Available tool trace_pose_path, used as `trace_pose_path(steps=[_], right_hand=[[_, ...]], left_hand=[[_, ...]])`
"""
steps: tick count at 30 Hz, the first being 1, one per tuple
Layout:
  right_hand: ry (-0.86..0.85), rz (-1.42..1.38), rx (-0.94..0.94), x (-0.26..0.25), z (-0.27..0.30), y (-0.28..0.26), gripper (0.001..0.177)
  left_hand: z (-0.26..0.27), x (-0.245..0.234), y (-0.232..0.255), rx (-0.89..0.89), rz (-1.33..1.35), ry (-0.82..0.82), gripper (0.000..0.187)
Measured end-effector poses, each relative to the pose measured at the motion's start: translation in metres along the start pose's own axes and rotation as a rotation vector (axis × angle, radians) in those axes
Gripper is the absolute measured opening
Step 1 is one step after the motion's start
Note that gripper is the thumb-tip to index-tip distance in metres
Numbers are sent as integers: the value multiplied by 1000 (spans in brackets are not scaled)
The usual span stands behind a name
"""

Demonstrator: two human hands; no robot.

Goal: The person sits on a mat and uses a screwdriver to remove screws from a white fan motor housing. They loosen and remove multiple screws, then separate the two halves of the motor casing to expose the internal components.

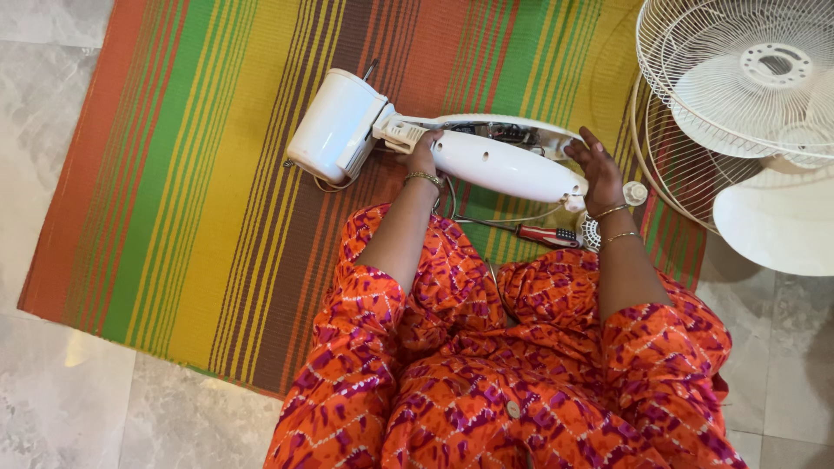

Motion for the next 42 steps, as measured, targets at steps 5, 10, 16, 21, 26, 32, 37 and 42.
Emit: trace_pose_path(steps=[5,10,16,21,26,32,37,42], right_hand=[[16,-16,17,-5,-2,5,79],[26,-105,24,-16,-7,17,73],[46,-111,0,-35,-16,30,69],[67,-101,-32,-33,-15,25,62],[153,-73,-36,-29,-5,8,54],[255,12,-36,-29,1,-7,49],[292,21,-27,-33,0,-7,47],[272,20,-36,-33,0,-7,46]], left_hand=[[-29,9,-20,-50,-65,-128,76],[-36,16,-26,-53,-33,-206,58],[-13,14,-17,-90,152,-140,46],[-25,10,-21,-84,206,-192,29],[-69,6,-41,-83,183,-167,15],[-84,6,-48,-102,221,-194,48],[-85,4,-47,-128,200,-168,71],[-88,7,-47,-77,144,-212,44]])
Point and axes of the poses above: each hand's wrist, its own z-axis away from the middle knuckle, its own x-axis out of the palm, y = z × x, the point moved 9 cm from there along -z, towards the middle knuckle, and after that the axes turned 1 degree about -z, right-handed, at the moved point
